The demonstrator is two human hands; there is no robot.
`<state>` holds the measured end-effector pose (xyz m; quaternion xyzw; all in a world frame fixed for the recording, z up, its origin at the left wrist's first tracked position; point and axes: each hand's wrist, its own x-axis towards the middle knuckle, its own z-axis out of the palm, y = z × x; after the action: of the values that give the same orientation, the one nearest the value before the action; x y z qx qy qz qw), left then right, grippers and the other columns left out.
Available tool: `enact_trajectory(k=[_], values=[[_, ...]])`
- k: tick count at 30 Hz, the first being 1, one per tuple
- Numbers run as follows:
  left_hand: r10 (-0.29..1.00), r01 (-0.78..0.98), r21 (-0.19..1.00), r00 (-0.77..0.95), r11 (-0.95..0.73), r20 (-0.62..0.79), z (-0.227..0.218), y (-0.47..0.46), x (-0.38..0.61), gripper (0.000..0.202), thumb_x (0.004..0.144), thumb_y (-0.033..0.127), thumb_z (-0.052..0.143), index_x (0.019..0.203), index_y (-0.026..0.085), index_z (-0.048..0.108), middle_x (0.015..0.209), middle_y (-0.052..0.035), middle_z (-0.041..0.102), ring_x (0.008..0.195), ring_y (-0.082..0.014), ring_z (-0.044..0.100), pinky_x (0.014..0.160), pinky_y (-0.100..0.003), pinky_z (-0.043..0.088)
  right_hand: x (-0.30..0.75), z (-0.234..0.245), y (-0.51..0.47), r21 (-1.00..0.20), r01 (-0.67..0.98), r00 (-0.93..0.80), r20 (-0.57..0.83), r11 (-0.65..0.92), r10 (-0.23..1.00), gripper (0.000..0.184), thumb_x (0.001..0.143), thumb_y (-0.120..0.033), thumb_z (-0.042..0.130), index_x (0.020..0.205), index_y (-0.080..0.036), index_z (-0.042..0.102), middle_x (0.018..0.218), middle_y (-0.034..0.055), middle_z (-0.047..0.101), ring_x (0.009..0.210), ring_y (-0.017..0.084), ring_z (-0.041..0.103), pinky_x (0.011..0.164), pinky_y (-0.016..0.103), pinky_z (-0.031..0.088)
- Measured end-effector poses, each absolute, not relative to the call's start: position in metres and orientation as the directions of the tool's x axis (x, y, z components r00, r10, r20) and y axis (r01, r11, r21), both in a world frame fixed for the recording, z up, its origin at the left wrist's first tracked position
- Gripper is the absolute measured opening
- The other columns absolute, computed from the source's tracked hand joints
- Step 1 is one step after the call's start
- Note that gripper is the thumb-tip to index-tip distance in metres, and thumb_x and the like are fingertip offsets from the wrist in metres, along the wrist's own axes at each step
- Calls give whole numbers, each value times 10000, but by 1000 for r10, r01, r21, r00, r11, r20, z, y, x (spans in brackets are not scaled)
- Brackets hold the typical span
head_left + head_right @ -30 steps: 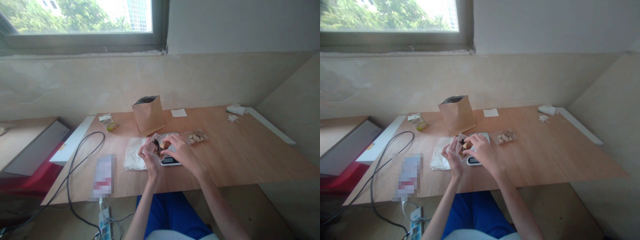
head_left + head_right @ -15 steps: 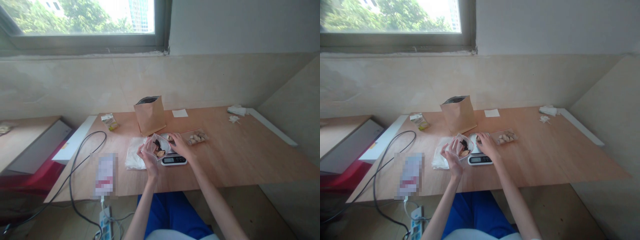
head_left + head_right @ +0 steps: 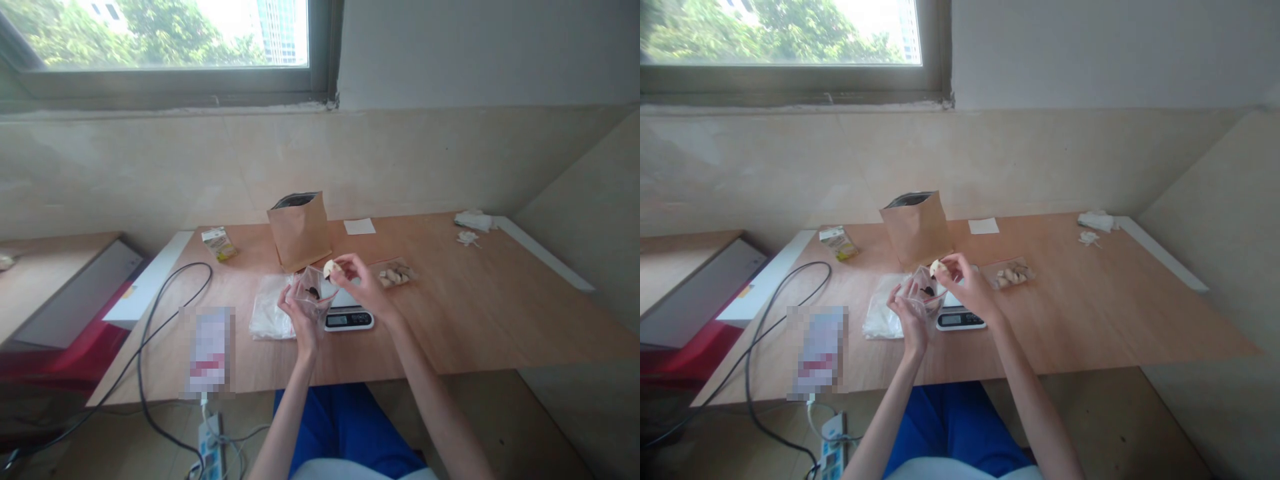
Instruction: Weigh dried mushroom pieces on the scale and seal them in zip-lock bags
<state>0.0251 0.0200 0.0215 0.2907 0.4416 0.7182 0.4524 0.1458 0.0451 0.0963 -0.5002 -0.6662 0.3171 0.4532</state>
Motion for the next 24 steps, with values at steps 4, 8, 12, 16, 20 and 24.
enact_trajectory(k=[4,8,12,16,20,24], values=[[896,-460,861,-445,-217,-12,27,17,32,313,911,466,312,1160,277,307,1265,-92,519,1138,-156,537,954,-368,426,129,121,42,-594,719,-242,274,362,931,224,843,-375,553,964,-189,584,957,57,672,880,209,600,809,367,426],[891,-518,833,-448,-194,-71,31,18,33,283,911,471,306,1134,299,326,1265,-69,529,1130,-151,542,956,-373,424,129,120,39,-475,785,-261,328,397,908,215,896,-328,475,987,-187,608,999,72,664,969,234,578,863,400,403],[862,-575,799,-482,-177,-155,37,19,32,295,909,477,300,1151,310,321,1332,-72,471,1172,-158,513,993,-389,398,137,102,24,-629,694,-81,414,350,907,257,918,-351,405,1058,-204,562,1063,79,616,1014,210,560,874,368,439],[882,-629,755,-445,-184,-156,42,13,37,359,909,461,313,1238,325,271,1435,-81,344,1259,-166,432,998,-373,404,128,81,4,-758,600,2,321,255,947,414,842,-441,511,1168,-193,455,1159,125,563,1079,247,541,886,413,463],[937,-626,764,-339,-159,-83,43,2,46,446,895,480,343,1302,331,239,1461,-74,309,1293,-175,391,1006,-358,397,114,70,0,-829,506,20,289,239,957,486,785,-394,590,1191,-208,396,1170,133,560,1108,254,530,916,441,448],[943,-514,847,-329,-135,-49,41,-3,43,475,887,522,327,1298,282,311,1412,-88,387,1283,-176,402,1036,-344,350,120,69,2,-908,311,96,324,281,941,268,854,-361,505,1061,-221,409,1066,97,612,1049,205,583,884,375,470]])
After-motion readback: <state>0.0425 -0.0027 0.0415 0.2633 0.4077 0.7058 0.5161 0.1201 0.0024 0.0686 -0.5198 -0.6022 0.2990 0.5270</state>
